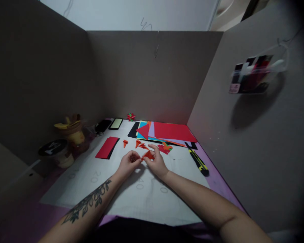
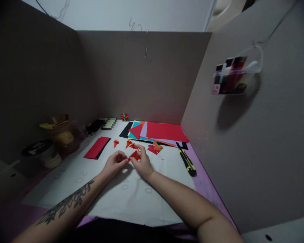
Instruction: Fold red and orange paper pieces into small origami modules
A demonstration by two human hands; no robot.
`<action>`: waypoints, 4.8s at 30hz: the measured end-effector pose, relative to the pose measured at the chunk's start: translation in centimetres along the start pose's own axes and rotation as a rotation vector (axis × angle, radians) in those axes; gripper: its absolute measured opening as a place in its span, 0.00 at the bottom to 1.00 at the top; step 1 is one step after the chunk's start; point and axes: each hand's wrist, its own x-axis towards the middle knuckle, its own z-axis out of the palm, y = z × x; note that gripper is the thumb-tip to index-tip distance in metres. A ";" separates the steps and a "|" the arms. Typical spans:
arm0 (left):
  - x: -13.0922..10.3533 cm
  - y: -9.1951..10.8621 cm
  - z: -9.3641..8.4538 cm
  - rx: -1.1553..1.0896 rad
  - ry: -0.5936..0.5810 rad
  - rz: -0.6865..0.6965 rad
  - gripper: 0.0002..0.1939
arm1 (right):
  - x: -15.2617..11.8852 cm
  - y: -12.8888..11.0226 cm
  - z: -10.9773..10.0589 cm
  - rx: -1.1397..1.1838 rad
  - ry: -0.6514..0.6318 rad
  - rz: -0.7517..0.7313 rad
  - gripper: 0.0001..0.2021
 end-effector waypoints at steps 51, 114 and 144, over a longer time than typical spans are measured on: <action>-0.5 -0.3 0.0 0.404 -0.027 0.184 0.05 | 0.3 -0.5 -0.1 -0.037 0.013 0.116 0.17; -0.3 -0.4 -0.1 0.273 0.076 0.121 0.19 | 0.4 0.5 0.7 0.044 -0.197 0.135 0.08; -1.5 0.5 -0.4 0.631 -0.069 0.312 0.05 | 0.0 -0.4 -1.2 -0.247 -0.115 -0.170 0.07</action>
